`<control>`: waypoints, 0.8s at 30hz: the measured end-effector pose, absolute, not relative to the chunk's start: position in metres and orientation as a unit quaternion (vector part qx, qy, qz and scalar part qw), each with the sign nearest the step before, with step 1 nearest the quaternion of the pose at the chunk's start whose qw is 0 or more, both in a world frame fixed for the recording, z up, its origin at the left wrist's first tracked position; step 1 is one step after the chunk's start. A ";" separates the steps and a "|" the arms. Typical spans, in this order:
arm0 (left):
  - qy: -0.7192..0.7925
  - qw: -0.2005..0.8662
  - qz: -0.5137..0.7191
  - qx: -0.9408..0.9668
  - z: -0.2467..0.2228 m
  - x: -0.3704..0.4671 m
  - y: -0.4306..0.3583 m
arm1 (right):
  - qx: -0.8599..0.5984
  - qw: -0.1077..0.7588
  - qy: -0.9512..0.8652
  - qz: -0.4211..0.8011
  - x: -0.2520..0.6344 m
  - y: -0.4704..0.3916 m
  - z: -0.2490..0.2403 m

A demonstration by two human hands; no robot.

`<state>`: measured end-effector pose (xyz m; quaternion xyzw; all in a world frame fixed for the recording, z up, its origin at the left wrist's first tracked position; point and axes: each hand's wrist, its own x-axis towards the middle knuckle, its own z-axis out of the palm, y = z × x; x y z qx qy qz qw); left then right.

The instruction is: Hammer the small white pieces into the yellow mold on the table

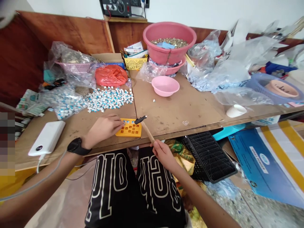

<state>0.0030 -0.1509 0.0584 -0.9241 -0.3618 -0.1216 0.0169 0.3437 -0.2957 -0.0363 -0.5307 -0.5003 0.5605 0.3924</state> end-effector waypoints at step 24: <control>-0.431 -0.238 -0.269 -0.828 0.035 -0.001 -0.137 | -0.562 0.335 -0.658 0.372 0.349 -0.286 0.010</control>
